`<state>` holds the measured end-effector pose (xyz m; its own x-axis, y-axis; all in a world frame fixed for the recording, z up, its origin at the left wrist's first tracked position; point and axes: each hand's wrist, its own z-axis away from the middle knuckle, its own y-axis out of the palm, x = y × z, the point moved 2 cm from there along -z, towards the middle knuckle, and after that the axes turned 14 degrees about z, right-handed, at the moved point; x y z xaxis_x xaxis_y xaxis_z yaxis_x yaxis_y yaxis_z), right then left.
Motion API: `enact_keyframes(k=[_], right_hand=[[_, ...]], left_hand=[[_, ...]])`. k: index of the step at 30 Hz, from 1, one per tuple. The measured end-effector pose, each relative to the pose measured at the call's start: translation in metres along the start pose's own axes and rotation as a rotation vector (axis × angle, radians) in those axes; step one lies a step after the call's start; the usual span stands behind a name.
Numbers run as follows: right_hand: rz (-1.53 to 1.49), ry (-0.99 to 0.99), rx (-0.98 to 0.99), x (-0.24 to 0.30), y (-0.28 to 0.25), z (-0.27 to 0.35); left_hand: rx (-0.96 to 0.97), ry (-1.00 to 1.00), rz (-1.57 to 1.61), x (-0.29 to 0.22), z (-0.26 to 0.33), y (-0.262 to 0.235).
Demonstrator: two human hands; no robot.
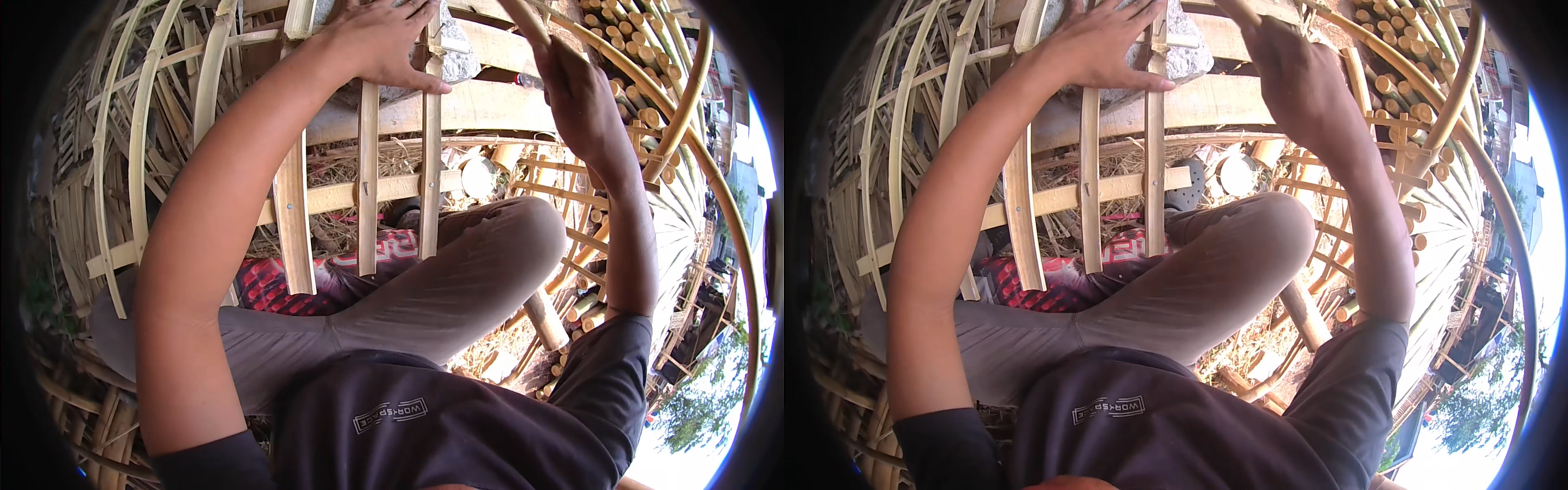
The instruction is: The person weaves thin bamboo strips into a lattice structure, sliding each strip through existing horizontal pieces and tapping them together with a hammer.
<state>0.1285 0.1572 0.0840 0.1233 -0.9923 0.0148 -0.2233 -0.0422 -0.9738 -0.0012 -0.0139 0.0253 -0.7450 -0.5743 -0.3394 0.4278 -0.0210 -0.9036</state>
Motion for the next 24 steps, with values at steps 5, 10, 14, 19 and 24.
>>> enact_keyframes(k=[5,10,14,19,24], right_hand=[[-0.093,0.339,0.179,-0.002,-0.015,0.003],[-0.005,0.246,0.256,-0.005,0.012,0.009],[-0.286,0.437,0.125,0.005,-0.013,0.009],[0.017,0.170,0.207,0.002,0.010,0.014],[-0.308,0.434,-0.100,0.002,-0.006,0.013]], left_hand=[[-0.043,0.056,0.052,0.013,0.001,0.008],[0.028,-0.008,0.013,0.000,-0.002,0.001],[-0.125,0.078,0.063,0.014,0.006,0.012],[0.022,-0.022,0.000,0.000,0.001,-0.002],[-0.159,0.068,0.026,0.020,-0.004,0.021]])
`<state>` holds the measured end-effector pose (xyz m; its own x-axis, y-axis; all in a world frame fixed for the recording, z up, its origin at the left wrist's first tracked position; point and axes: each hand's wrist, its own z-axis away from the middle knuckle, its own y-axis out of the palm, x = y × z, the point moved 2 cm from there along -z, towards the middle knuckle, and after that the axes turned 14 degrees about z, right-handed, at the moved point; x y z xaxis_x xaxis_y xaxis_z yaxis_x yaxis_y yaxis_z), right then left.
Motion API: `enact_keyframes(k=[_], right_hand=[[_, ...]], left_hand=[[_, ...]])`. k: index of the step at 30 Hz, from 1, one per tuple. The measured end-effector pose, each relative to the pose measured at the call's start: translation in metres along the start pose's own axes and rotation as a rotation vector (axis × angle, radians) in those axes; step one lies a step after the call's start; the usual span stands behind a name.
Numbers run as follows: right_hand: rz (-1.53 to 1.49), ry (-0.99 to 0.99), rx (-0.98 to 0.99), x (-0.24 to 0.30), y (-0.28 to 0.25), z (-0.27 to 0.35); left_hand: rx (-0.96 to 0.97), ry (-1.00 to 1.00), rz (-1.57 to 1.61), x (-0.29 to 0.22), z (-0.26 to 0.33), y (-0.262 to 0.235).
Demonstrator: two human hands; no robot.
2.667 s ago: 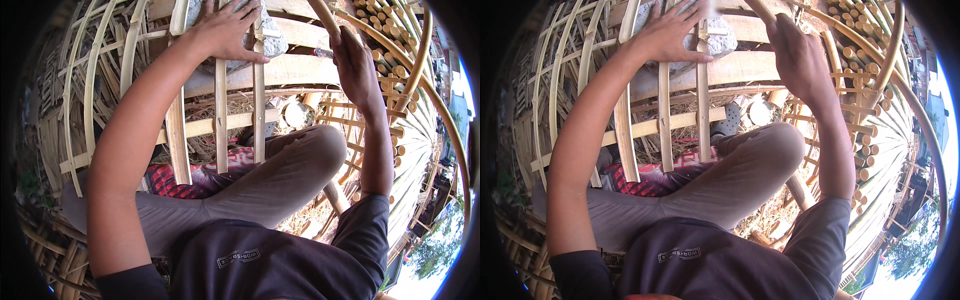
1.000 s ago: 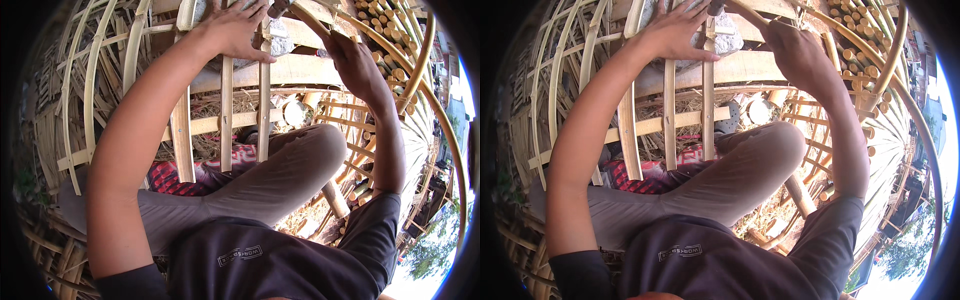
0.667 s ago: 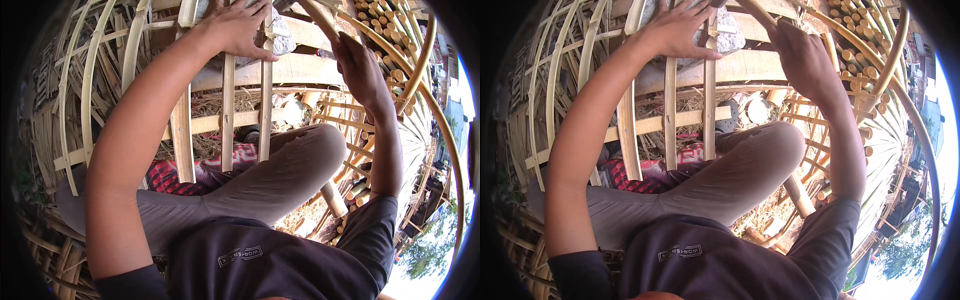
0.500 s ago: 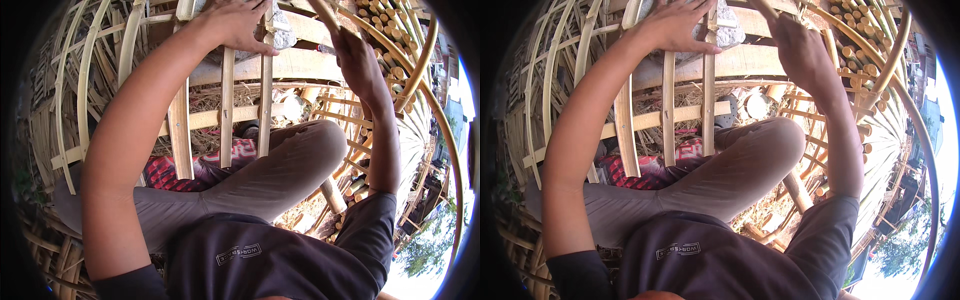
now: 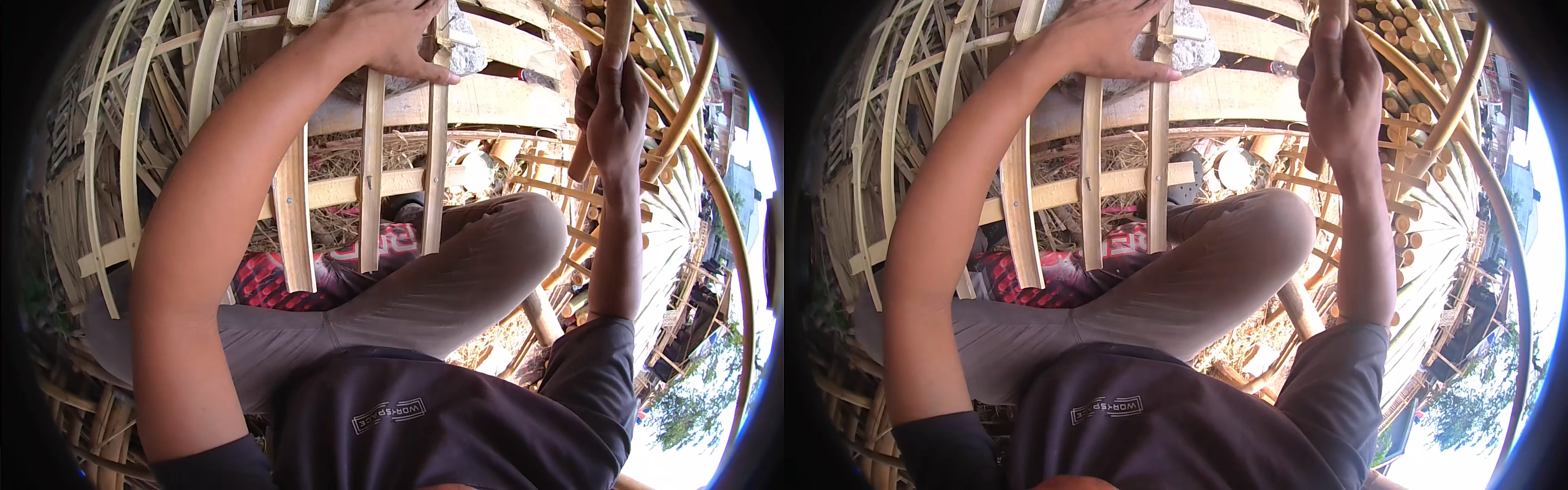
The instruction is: The person weaves thin bamboo strips into a lattice structure, sliding each strip through existing horizontal pieces and tapping them together with a hammer.
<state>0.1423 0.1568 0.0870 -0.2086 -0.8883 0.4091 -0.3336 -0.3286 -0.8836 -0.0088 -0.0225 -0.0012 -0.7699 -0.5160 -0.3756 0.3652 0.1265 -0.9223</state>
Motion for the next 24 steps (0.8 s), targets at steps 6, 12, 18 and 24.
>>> enact_keyframes(k=[6,12,18,24], right_hand=[[0.240,0.023,0.143,0.006,0.007,0.011],[0.368,-0.347,0.157,-0.011,0.030,0.018],[0.267,-0.184,0.001,-0.004,0.028,0.016],[0.164,-0.045,-0.152,0.002,0.015,0.014]], left_hand=[[0.116,-0.006,0.003,-0.002,-0.007,-0.009],[0.272,-0.073,-0.068,-0.015,-0.016,-0.013],[0.102,0.013,-0.014,-0.005,0.001,-0.003],[0.045,0.045,-0.006,0.003,-0.008,-0.001]])
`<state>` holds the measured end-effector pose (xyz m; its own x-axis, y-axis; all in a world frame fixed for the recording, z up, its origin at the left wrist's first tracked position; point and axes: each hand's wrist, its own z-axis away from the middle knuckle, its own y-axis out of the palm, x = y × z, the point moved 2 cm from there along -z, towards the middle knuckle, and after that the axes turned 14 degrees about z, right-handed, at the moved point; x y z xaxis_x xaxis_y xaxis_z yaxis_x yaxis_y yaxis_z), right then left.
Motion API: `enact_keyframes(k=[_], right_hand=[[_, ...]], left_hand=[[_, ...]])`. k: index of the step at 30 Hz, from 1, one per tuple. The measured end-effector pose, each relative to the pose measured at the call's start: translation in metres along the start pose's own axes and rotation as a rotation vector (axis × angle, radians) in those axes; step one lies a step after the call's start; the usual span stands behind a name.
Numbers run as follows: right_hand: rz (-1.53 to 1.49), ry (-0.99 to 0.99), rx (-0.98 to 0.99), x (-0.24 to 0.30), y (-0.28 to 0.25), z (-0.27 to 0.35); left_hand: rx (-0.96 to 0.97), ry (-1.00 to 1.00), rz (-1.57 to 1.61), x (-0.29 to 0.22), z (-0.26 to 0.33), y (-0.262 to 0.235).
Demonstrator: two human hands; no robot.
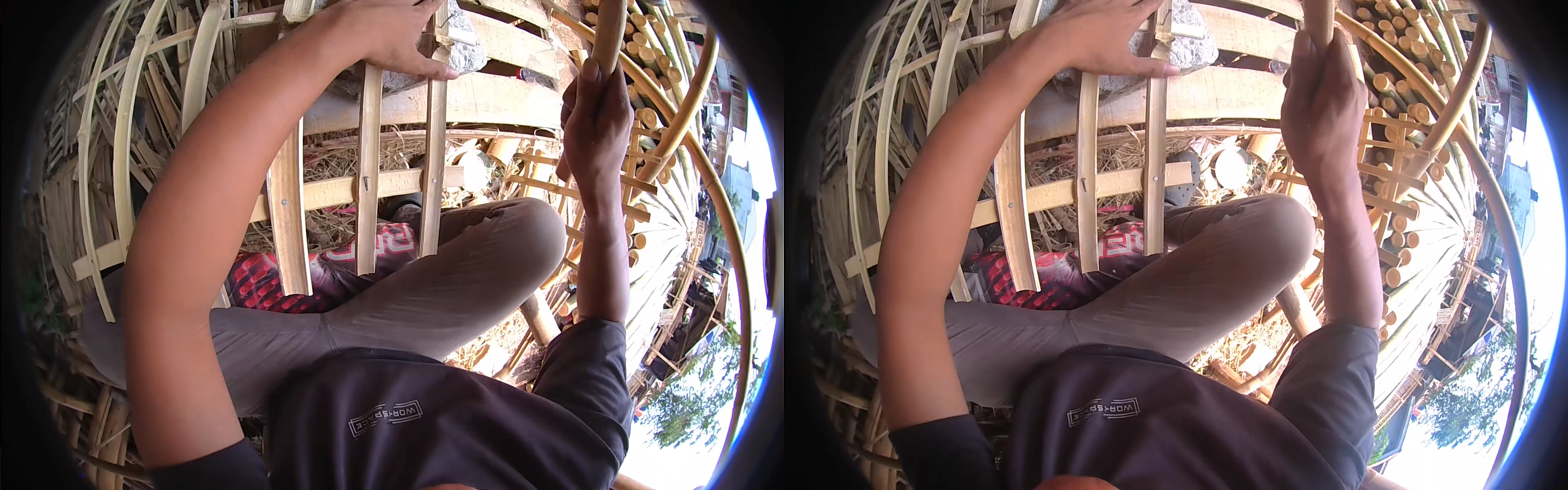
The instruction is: The person weaves thin bamboo strips into a lattice structure, sliding each strip through existing horizontal pieces and tapping them together with a hammer.
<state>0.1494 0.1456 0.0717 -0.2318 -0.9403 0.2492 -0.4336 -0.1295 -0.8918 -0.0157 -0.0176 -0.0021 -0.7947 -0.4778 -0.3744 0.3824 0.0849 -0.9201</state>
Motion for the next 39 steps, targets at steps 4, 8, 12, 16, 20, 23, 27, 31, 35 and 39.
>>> enact_keyframes(k=[4,8,12,16,20,23,27,31,35,39], right_hand=[[0.147,-0.309,0.234,-0.005,0.017,0.009],[-0.171,0.138,0.063,0.006,-0.009,-0.005],[0.164,-0.246,0.285,-0.005,0.017,0.002],[0.027,0.148,0.164,0.011,-0.022,-0.013],[-0.020,-0.018,0.179,-0.004,0.001,-0.029],[0.203,-0.149,0.520,-0.012,0.019,-0.032],[0.074,-0.137,0.347,0.001,-0.003,-0.043],[0.357,-0.260,0.611,-0.023,0.001,-0.058],[0.093,-0.035,0.516,-0.020,-0.009,-0.064],[0.234,0.003,0.805,-0.018,-0.004,-0.066]], left_hand=[[0.033,-0.037,-0.036,-0.011,0.006,-0.007],[-0.036,-0.012,0.009,0.005,-0.003,0.010],[0.061,-0.049,-0.030,-0.002,-0.003,0.001],[0.135,-0.094,-0.065,-0.003,-0.004,-0.002],[0.023,-0.021,0.071,0.000,-0.001,0.002],[0.065,-0.090,0.066,-0.001,-0.005,0.003],[0.004,-0.046,0.095,-0.003,0.003,-0.001],[0.050,-0.071,0.050,-0.005,0.001,-0.005],[0.035,-0.107,0.064,-0.010,0.006,-0.009],[0.042,-0.050,0.074,-0.005,0.003,-0.007]])
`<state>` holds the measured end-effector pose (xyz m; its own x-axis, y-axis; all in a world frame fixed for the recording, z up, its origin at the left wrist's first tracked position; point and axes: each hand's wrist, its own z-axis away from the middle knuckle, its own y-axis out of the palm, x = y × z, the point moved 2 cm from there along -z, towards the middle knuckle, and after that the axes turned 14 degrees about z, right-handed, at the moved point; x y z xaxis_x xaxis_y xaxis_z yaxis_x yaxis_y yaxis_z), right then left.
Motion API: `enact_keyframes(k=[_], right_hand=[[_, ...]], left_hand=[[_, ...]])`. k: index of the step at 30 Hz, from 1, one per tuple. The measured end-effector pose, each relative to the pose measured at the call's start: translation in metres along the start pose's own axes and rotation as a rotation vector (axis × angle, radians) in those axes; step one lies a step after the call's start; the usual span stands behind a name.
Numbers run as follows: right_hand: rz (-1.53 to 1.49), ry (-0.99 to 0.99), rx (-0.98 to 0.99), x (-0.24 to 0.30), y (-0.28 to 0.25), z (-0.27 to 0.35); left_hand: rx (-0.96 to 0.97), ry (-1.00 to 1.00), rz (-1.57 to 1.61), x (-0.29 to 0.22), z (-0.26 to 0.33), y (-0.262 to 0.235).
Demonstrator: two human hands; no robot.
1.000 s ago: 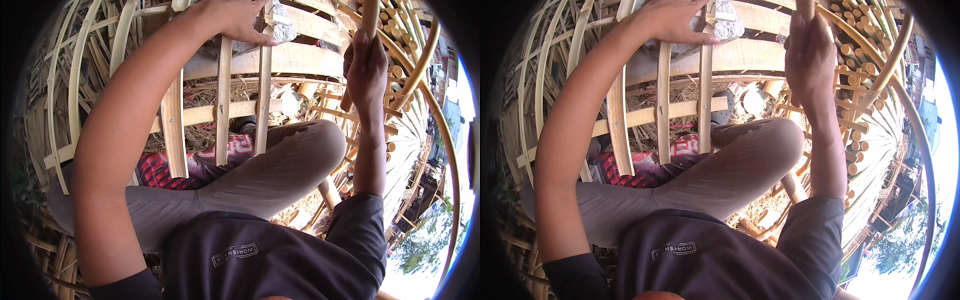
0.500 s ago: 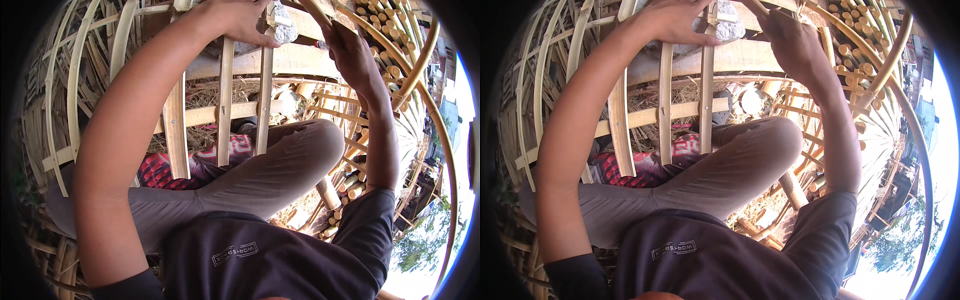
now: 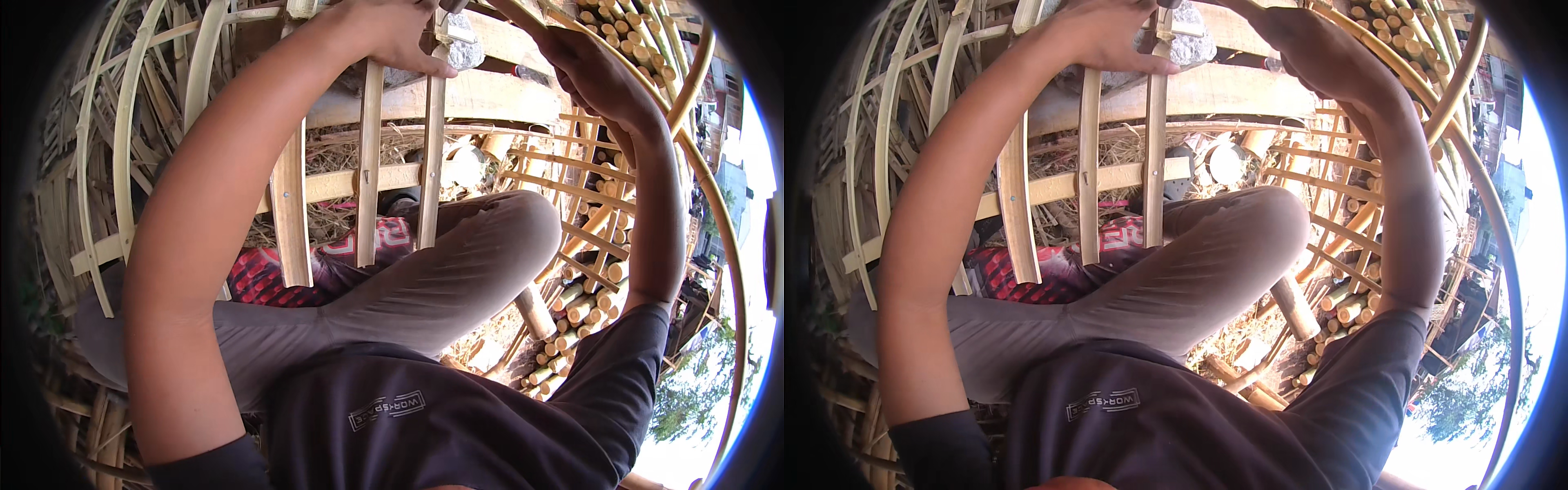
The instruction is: The person weaves thin bamboo strips into a lattice structure, sliding each strip through existing horizontal pieces and tapping them together with a hammer.
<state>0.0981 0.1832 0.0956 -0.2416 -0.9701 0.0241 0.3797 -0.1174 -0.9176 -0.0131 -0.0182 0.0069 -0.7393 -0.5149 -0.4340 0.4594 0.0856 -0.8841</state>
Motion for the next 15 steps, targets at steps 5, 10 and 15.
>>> enact_keyframes(k=[5,10,15], right_hand=[[-0.367,0.052,-0.044,-0.003,-0.018,-0.008],[-0.391,0.015,-0.038,0.007,0.005,-0.024],[-0.421,0.072,0.047,-0.017,0.035,-0.021]], left_hand=[[-0.059,-0.030,-0.020,0.004,0.000,0.008],[-0.703,0.361,-0.039,0.044,-0.020,0.059],[0.076,-0.049,-0.031,-0.014,-0.002,-0.004]])
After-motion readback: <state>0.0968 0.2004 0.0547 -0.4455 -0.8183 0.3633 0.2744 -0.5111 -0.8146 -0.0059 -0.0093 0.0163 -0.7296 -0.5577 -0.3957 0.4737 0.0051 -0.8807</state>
